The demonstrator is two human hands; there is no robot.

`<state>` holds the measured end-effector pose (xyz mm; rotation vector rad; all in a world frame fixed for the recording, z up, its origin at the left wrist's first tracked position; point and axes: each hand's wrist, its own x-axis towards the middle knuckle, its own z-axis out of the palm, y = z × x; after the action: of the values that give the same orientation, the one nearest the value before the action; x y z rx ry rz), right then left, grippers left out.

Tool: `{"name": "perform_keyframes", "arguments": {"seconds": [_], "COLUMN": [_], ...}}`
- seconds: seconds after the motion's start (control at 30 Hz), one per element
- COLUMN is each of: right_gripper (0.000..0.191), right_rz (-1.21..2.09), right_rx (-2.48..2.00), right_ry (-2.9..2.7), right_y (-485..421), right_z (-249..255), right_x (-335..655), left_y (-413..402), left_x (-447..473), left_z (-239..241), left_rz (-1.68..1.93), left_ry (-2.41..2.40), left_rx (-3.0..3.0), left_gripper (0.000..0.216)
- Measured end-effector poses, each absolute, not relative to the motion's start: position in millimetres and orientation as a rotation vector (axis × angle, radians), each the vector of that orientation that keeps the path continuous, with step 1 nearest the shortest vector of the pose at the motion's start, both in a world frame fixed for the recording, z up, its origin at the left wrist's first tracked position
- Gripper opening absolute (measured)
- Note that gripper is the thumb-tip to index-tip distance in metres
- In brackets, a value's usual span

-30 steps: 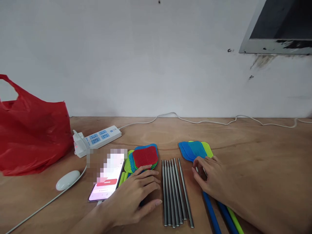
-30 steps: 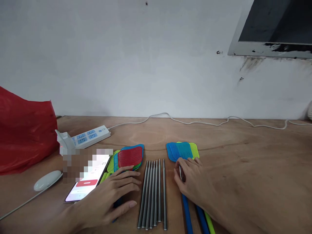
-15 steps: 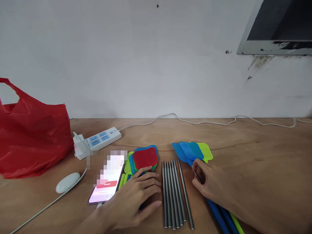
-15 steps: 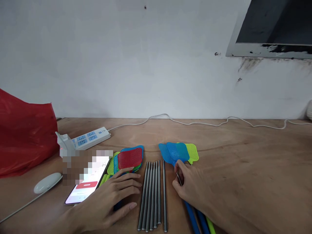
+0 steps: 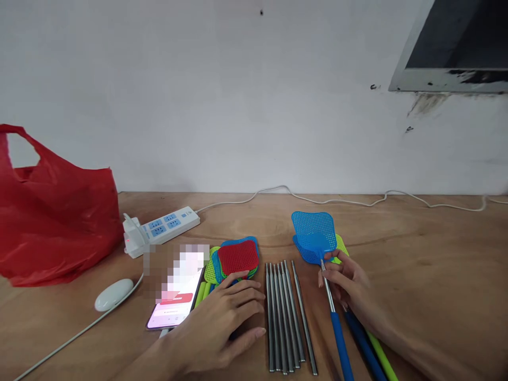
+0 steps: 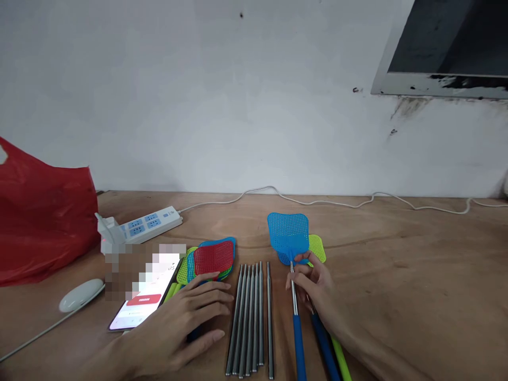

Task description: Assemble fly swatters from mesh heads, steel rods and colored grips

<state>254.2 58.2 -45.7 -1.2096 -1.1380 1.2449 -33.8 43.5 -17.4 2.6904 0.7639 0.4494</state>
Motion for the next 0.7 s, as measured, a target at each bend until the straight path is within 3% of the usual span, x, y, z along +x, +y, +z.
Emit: {"name": "perform_keyframes", "arguments": {"seconds": [0.43,0.7], "right_gripper": [0.028,0.033], "right_rz": [1.585,1.655], "right_rx": [-1.113,-1.018], "right_ry": [-0.796,-0.657], "right_y": [52.7,52.4], "right_z": [-39.2,-34.0], "right_x": [252.2,248.0], "left_y": [42.7,42.5], "left_x": [-32.6,-32.6], "left_z": [-17.2,-17.0], "left_rz": [0.512,0.482], "left_ry": [0.754,0.761], "left_rx": [2.709,2.671], "left_gripper": [0.016,0.016]}}
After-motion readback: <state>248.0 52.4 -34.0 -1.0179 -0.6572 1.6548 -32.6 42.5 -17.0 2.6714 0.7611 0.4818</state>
